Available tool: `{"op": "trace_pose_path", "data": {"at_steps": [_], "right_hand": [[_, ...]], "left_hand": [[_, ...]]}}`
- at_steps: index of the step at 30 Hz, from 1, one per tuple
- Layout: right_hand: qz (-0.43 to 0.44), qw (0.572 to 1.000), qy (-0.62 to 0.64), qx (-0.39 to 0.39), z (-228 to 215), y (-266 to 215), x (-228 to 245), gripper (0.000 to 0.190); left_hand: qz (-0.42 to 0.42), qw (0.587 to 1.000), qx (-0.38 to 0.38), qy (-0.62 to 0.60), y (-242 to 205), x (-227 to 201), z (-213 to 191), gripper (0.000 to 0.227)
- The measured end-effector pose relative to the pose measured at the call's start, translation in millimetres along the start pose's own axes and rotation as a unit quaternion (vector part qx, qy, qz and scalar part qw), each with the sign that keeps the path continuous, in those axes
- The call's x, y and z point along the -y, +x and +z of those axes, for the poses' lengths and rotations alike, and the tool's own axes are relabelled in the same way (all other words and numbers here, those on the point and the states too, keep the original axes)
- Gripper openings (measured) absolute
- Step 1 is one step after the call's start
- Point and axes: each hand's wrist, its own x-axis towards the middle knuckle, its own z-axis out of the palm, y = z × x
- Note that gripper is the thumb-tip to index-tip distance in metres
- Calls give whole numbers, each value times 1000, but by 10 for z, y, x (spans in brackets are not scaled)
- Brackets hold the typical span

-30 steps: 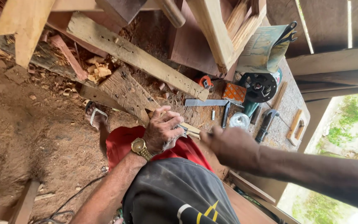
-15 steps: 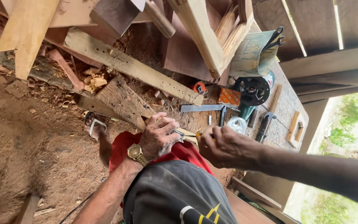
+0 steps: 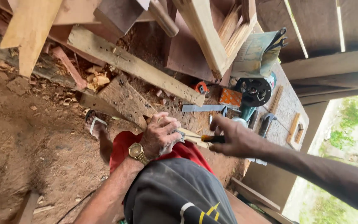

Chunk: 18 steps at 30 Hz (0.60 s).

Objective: The person assembles a wooden frame by attaching metal hinges to a wooden plank. They use a hammer to tap the hinges into place and a screwdriver to tighten the screws, working on a cluttered workshop floor.

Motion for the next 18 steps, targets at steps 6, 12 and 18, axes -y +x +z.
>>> {"op": "trace_pose_path", "data": {"at_steps": [6, 12, 18], "right_hand": [[-233, 849, -465, 89, -77, 96, 408, 35], [-277, 753, -549, 235, 35, 176, 512, 36], [404, 887, 220, 48, -193, 330, 258, 33]], "left_hand": [[-25, 1000, 14, -3, 52, -33, -50, 9], [-28, 1000, 7, -11, 37, -28, -50, 10], [-15, 1000, 3, -24, 48, -29, -99, 10]]}}
